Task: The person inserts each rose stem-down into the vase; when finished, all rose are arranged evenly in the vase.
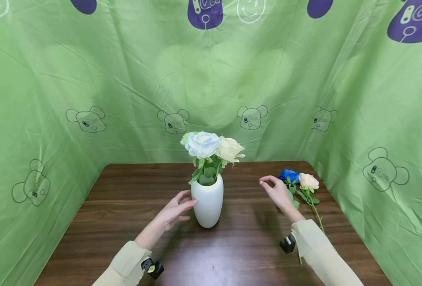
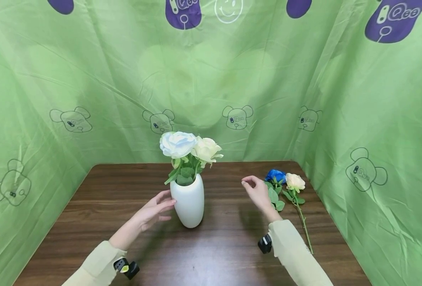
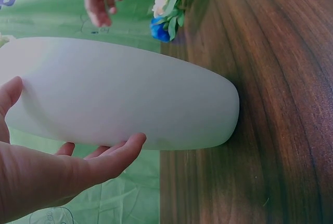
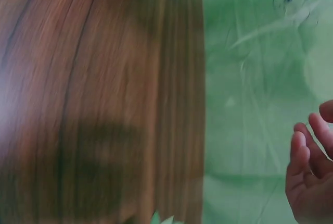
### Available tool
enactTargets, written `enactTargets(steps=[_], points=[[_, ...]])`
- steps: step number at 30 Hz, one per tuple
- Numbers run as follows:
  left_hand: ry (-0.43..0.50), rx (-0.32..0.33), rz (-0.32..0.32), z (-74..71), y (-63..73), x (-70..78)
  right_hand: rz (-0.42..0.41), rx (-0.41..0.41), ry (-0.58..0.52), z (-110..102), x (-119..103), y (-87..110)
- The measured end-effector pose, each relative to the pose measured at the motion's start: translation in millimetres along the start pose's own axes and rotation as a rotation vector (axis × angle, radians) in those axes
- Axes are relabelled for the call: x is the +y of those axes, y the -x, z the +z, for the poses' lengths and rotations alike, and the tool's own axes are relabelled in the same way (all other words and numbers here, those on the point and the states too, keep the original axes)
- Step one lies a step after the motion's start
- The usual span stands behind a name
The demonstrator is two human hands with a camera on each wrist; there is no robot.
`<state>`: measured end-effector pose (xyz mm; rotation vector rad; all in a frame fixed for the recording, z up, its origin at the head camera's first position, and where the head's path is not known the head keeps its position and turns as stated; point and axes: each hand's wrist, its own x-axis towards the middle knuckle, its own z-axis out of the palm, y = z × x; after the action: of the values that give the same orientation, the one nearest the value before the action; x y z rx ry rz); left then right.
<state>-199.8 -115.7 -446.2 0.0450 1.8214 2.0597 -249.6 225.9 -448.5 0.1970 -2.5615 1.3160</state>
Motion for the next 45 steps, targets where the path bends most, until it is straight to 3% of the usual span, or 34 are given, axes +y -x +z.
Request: enactTargets(steps=[5,14,23,26,32,41,45], points=[[0.001,-0.001,-0.002,-0.1,2.2,-0.7,0.078,-0.071,0.032,-11,21,2.1],[-0.003,0.000,-0.002,-0.4,-0.3,-1.5,0.261,-0.085,0.050,-30,69,2.2],[-0.010,-0.001,-0.006,-0.6,-0.9,-1.0,0.438,0.048,0.103,-41,108,20.6],[-0.009,-0.001,-0.007,-0.6,-1.2,-1.1,0.479,0.084,0.074,-46,117,28.6],[-0.003,0.001,-0.010,-0.5,-1.4,-1.6,0.564,-0.011,0.003,-48,129,40.0],[-0.002,0.004,-0.009,-0.3,-1.1,-0.7,0.601,-0.084,0.020,-38,133,41.5],[-0.001,0.007,-0.009,-0.6,-1.3,-0.9,0.608,-0.157,0.015,-31,131,37.8]])
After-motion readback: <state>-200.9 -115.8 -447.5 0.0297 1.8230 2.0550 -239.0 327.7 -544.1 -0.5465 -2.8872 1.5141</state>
